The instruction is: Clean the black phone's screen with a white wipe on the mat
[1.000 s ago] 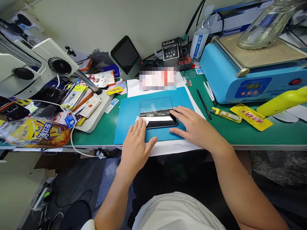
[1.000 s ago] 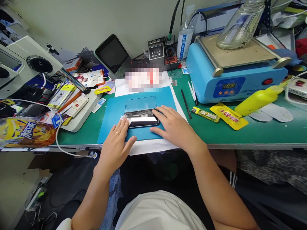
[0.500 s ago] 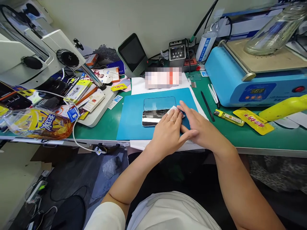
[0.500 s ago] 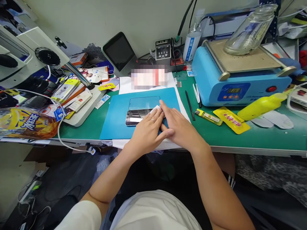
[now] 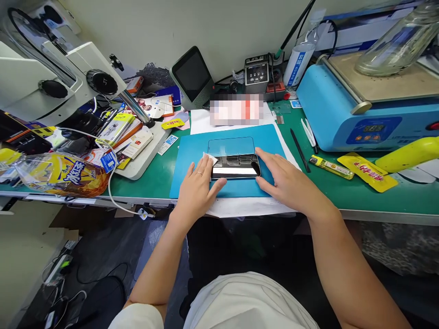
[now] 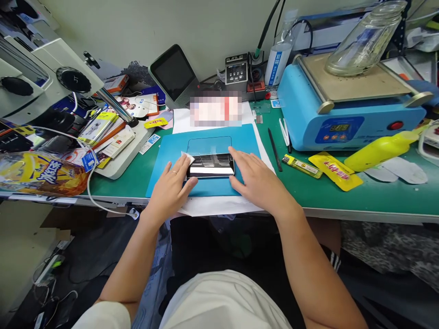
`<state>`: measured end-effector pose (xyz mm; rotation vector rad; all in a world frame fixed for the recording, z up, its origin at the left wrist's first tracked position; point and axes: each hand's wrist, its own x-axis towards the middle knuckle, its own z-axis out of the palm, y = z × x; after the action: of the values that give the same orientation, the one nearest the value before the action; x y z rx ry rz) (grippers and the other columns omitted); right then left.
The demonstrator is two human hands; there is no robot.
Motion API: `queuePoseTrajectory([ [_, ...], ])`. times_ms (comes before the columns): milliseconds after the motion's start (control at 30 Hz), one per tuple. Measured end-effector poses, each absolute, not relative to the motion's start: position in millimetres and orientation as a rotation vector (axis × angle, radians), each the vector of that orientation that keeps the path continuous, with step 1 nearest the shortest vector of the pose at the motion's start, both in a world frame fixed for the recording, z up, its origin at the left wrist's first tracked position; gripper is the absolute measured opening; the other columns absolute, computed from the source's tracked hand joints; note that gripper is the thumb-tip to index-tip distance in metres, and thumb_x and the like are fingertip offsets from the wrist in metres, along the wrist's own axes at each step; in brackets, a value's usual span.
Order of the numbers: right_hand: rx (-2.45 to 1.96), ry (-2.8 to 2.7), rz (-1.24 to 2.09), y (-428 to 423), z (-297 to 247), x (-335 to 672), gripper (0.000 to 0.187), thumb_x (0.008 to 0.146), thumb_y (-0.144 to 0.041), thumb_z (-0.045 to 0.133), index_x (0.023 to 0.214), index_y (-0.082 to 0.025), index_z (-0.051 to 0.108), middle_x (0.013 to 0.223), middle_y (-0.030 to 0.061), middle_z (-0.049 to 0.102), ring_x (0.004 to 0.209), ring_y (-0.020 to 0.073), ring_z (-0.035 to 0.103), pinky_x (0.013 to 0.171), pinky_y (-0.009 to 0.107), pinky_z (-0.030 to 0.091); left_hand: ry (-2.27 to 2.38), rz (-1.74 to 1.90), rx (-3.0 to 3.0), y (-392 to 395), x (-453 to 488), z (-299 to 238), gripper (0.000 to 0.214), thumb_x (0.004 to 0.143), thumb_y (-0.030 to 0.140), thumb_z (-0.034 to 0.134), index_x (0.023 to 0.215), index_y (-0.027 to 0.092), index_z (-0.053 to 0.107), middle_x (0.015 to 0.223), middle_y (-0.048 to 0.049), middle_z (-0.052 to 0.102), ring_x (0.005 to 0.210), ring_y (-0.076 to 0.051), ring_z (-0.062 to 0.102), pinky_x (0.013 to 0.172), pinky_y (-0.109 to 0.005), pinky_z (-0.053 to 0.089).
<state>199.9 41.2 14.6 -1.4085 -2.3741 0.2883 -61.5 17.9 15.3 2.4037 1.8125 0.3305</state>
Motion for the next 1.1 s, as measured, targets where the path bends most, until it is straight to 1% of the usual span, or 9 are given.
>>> queuePoseTrajectory([
  [100,-1.382,-2.379,0.273,41,14,200,0.066,0.103,-0.04,0.046,0.164,-0.017,0.031,0.16,0.0147,0.053,0.145,0.034,0.052,0.116,0.054,0.048,1.908,0.283,2.404,7,-62,14,0.079,0.11,0.061,0.022,0.162,0.003,0.032,0.169,-0.0205,0.031,0.161,-0.033,0.023,0.131,-0.055,0.021],
  [200,-1.374,-2.371,0.268,41,14,201,0.068,0.103,-0.04,0.046,0.165,-0.018,0.027,0.16,0.0144,0.052,0.146,0.0343,0.051,0.116,0.055,0.047,1.905,0.271,2.42,-3,-56,12,0.081,0.109,0.061,0.023,0.163,0.001,0.03,0.171,-0.0213,0.026,0.161,-0.034,0.021,0.13,-0.053,0.024],
  [400,-1.373,-2.318,0.344,39,15,201,0.088,0.103,-0.04,0.05,0.169,-0.024,-0.005,0.165,0.0125,0.046,0.145,0.0342,0.052,0.112,0.054,0.052,1.902,0.303,2.431,-22,-56,8,0.071,0.111,0.054,0.029,0.163,0.005,0.031,0.171,-0.0195,0.028,0.161,-0.032,0.023,0.129,-0.055,0.029],
  [500,-1.367,-2.294,0.368,38,13,202,0.089,0.103,-0.039,0.051,0.169,-0.024,-0.007,0.166,0.0121,0.045,0.146,0.033,0.051,0.113,0.052,0.051,1.866,0.266,2.481,-26,-52,10,0.071,0.111,0.053,0.029,0.162,0.004,0.031,0.17,-0.0206,0.029,0.161,-0.032,0.023,0.129,-0.055,0.029],
  [667,-1.329,-2.299,0.365,38,11,202,0.087,0.104,-0.042,0.049,0.169,-0.027,-0.006,0.167,0.0119,0.044,0.147,0.0351,0.049,0.116,0.056,0.047,1.668,0.264,2.585,-22,-27,13,0.078,0.109,0.06,0.029,0.162,0.003,0.031,0.17,-0.022,0.029,0.161,-0.031,0.02,0.13,-0.052,0.026],
  [767,-1.337,-2.183,0.491,37,12,203,0.085,0.106,-0.044,0.041,0.168,-0.028,-0.014,0.165,0.0127,0.046,0.146,0.0342,0.051,0.115,0.057,0.047,1.573,0.322,2.591,-13,-5,14,0.081,0.107,0.066,0.03,0.161,0.005,0.033,0.17,-0.0213,0.03,0.161,-0.032,0.02,0.13,-0.052,0.026],
  [867,-1.347,-1.971,0.665,37,12,205,0.081,0.108,-0.053,0.03,0.166,-0.03,-0.022,0.163,0.0141,0.049,0.141,0.0326,0.057,0.113,0.056,0.049,1.482,0.348,2.591,-1,13,15,0.089,0.104,0.072,0.028,0.16,0.004,0.035,0.17,-0.0214,0.03,0.161,-0.031,0.021,0.131,-0.049,0.023],
  [1000,-1.317,-1.938,0.692,40,9,209,0.092,0.1,-0.073,0.026,0.167,-0.027,-0.017,0.164,0.0174,0.047,0.14,0.0358,0.058,0.112,0.057,0.049,1.429,0.346,2.618,14,26,17,0.102,0.099,0.081,0.028,0.16,-0.001,0.034,0.17,-0.024,0.027,0.162,-0.032,0.018,0.132,-0.046,0.02],
  [1100,-1.318,-1.971,0.649,42,7,210,0.095,0.096,-0.079,0.022,0.168,-0.027,-0.015,0.163,0.0173,0.049,0.14,0.0361,0.058,0.111,0.056,0.05,1.416,0.323,2.627,25,30,19,0.102,0.098,0.081,0.028,0.16,0.0,0.033,0.17,-0.024,0.027,0.162,-0.032,0.018,0.132,-0.048,0.021],
])
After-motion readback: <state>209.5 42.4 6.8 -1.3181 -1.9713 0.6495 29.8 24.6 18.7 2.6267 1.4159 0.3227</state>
